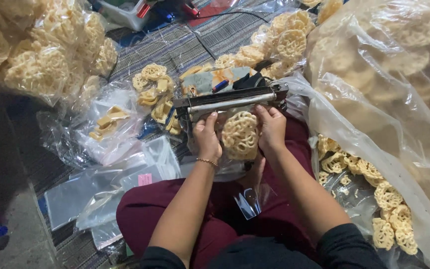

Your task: Manually packing individual snacks into small plastic bags for distribution.

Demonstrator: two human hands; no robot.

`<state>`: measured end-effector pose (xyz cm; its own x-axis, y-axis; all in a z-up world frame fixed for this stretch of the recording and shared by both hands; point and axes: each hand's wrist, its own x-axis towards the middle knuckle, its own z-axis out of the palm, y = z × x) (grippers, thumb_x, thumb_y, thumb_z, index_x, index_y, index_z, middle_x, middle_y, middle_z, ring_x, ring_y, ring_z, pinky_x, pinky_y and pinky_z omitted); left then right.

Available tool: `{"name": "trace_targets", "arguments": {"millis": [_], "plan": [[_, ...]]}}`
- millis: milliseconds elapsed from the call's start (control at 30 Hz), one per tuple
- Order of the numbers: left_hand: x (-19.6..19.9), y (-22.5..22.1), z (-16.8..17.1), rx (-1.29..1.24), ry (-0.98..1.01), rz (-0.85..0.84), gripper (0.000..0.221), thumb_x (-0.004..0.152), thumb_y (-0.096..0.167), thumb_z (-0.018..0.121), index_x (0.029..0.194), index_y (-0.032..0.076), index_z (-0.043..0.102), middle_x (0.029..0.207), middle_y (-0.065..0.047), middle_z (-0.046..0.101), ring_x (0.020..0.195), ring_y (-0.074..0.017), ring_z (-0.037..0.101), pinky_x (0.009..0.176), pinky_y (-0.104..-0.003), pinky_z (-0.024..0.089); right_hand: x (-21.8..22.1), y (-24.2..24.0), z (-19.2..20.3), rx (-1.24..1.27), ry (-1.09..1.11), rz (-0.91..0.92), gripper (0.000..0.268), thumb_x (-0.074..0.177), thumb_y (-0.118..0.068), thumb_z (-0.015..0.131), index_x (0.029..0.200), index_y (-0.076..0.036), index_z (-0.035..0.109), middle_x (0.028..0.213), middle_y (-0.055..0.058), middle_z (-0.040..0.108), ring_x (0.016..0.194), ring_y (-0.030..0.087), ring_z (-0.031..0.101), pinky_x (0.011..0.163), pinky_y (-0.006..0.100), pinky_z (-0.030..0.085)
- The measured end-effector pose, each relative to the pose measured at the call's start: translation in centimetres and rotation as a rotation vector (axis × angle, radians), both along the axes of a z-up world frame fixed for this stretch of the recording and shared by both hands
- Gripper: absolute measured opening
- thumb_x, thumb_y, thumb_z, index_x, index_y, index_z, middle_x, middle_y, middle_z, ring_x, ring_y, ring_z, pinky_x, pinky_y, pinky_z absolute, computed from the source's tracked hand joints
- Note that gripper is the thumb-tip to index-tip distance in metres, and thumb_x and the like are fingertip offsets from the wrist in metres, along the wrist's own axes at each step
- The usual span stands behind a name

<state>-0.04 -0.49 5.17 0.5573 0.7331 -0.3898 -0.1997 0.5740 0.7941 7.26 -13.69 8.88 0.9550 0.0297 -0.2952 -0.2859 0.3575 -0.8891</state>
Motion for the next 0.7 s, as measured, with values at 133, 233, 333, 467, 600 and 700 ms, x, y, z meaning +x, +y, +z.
{"name": "trace_targets", "arguments": {"millis": [133,233,333,467,600,700], "plan": [[-0.2,0.3,0.1,0.002,-0.013,-0.013,0.008,0.085,0.018,0.078,0.086,0.012,0.073,0.075,-0.007,0.075,0.063,-0.0138,0.071,0.056,-0.023,0.055,0.3,0.2,-0.5,-0.009,-0.011,0.003,0.01,0.09,-0.012,0.076,0.095,-0.007,0.071,0.076,0.007,0.074,0.062,0.014,0.072,0.054,0.027,0.06],[-1.2,0.2,1.8,-0.004,-0.022,-0.006,0.007,0.085,0.015,0.079,0.086,0.012,0.073,0.076,-0.007,0.075,0.064,-0.0135,0.071,0.057,-0.023,0.054,0.1,0.1,-0.6,-0.018,-0.01,-0.01,0.009,0.09,-0.012,0.075,0.095,-0.005,0.071,0.076,0.007,0.074,0.062,0.014,0.071,0.055,0.029,0.059],[-3.6,-1.0,7.8,0.011,-0.001,-0.078,0.007,0.09,0.017,0.074,0.088,0.01,0.072,0.078,-0.009,0.076,0.068,-0.0139,0.071,0.06,-0.02,0.051,-1.5,-0.9,2.0,-0.058,-0.011,0.007,0.01,0.09,-0.015,0.075,0.095,-0.007,0.072,0.077,0.006,0.072,0.063,0.013,0.069,0.054,0.027,0.058],[-8.1,-2.4,10.5,0.472,0.051,-0.227,0.004,0.092,0.012,0.072,0.091,0.009,0.075,0.087,-0.01,0.079,0.082,-0.0202,0.076,0.067,-0.028,0.054,-6.4,-3.4,7.7,-0.36,-0.622,0.033,0.021,0.094,-0.014,0.07,0.111,-0.003,0.073,0.095,0.014,0.07,0.084,0.025,0.067,0.077,0.04,0.052],[-11.5,-5.8,13.1,0.953,-0.203,-0.426,0.008,0.096,0.006,0.063,0.095,0.007,0.071,0.093,-0.006,0.074,0.086,-0.0164,0.07,0.077,-0.027,0.057,-10.8,-5.6,10.7,-0.706,-1.397,0.275,0.019,0.104,-0.018,0.053,0.103,-0.011,0.071,0.103,0.007,0.076,0.089,0.021,0.073,0.099,0.047,0.042],[-12.5,-6.5,14.5,0.775,-0.169,-0.393,0.009,0.095,0.01,0.065,0.091,0.006,0.072,0.093,-0.009,0.076,0.089,-0.0193,0.072,0.084,-0.031,0.058,-10.9,-7.6,12.3,-0.767,-1.427,0.217,0.014,0.1,-0.012,0.056,0.094,-0.011,0.068,0.092,0.003,0.074,0.081,0.019,0.07,0.094,0.044,0.042]]}}
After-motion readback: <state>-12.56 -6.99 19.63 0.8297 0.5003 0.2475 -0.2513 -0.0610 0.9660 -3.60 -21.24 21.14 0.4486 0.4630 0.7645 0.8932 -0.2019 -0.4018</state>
